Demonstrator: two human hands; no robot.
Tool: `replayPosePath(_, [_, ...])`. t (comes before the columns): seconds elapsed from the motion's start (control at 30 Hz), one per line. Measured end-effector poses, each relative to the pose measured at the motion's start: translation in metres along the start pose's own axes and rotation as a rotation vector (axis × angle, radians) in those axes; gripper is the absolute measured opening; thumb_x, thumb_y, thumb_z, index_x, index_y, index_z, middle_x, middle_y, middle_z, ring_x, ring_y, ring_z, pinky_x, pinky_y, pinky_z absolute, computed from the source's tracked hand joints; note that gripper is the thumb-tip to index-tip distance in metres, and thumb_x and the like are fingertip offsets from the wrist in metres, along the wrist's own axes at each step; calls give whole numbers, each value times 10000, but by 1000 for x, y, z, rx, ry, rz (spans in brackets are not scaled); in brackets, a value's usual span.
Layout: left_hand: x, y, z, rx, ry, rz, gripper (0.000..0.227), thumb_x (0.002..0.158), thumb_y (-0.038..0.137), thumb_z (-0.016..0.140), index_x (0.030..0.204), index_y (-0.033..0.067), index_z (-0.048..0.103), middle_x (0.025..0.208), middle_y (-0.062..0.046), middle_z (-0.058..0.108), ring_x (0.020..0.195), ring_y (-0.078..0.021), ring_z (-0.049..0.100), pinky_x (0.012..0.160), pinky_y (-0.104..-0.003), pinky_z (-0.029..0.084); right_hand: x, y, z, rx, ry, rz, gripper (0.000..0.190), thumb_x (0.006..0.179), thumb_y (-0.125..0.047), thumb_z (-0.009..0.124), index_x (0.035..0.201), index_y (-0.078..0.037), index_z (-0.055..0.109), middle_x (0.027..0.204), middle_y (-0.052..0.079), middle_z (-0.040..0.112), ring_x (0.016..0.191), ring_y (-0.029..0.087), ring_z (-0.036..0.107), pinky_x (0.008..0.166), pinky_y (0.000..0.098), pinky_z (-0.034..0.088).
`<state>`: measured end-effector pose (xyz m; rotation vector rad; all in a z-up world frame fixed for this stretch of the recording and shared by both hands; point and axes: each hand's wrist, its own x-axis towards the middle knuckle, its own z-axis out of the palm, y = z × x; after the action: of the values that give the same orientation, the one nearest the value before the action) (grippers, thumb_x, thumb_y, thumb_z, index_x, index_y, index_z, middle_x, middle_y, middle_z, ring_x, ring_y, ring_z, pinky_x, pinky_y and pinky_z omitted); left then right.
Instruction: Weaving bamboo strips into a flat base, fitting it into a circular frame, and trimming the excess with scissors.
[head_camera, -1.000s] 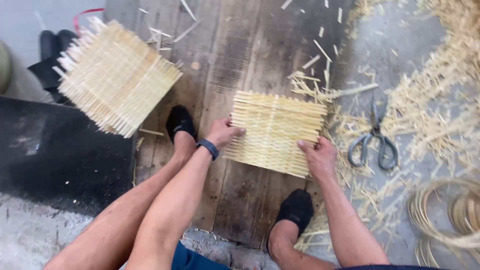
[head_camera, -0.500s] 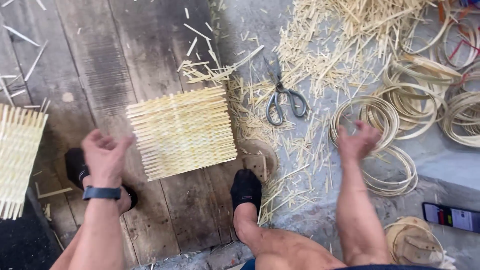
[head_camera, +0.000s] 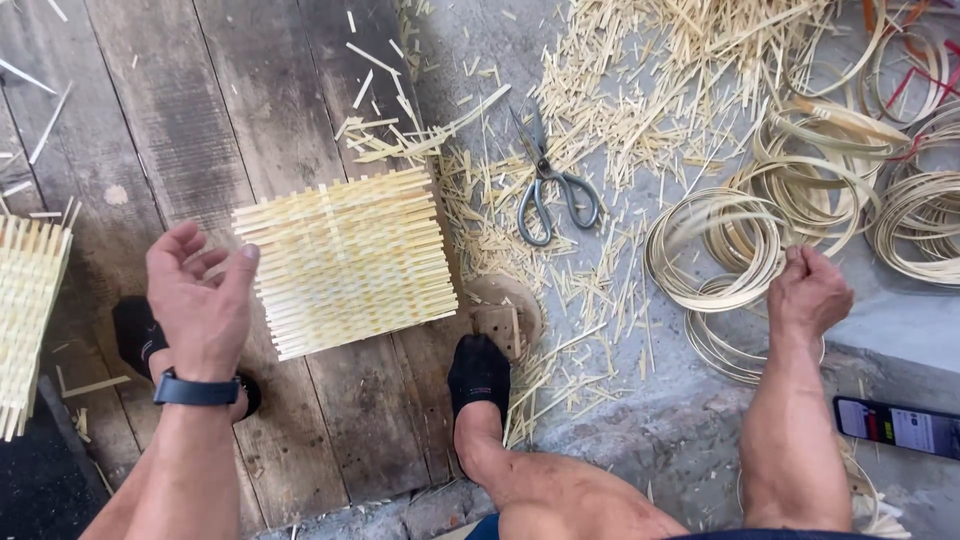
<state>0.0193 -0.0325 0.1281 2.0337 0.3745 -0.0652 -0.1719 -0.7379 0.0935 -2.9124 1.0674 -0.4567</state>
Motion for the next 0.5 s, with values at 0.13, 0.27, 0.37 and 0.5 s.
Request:
replayPosePath(0.13, [-10, 48, 22, -17, -38, 72, 617, 961, 178, 789, 1443, -13, 455, 1423, -202, 522, 1225, -257, 623, 973, -351, 602, 20, -15, -5, -44, 64, -244, 176, 1029, -87, 703, 1195, -71, 761, 899, 201, 699, 792, 346, 665, 714, 455, 517])
replayPosePath(0.27, [-23, 75, 45, -56, -114, 203, 553, 953, 230, 776, 1382, 3, 510, 1354, -190, 576, 1180, -254, 652, 924, -348, 610, 30, -66, -22, 442, -172, -40, 296, 1104, -46, 570, 1384, -55, 663, 908, 114, 701, 762, 179, 664, 675, 318, 549])
replayPosePath(0.37, [-30, 91, 74, -155, -183, 298, 460, 970, 297, 755, 1318, 39, 601, 1278, -155, 647, 1142, -226, 679, 911, -324, 626, 23, -141, -49, 728, -347, -13, 311, 1123, -37, 552, 1415, -62, 656, 907, 66, 699, 730, 101, 646, 639, 249, 543])
replayPosePath(0.5, [-35, 109, 130, -228, -398, 604, 521, 1057, 283, 731, 1432, -46, 582, 1393, -233, 609, 1246, -281, 596, 982, -342, 515, -10, -252, -83, 860, -641, -401, 344, 1043, -22, 578, 1364, -74, 692, 912, 60, 723, 725, 80, 625, 652, 217, 544])
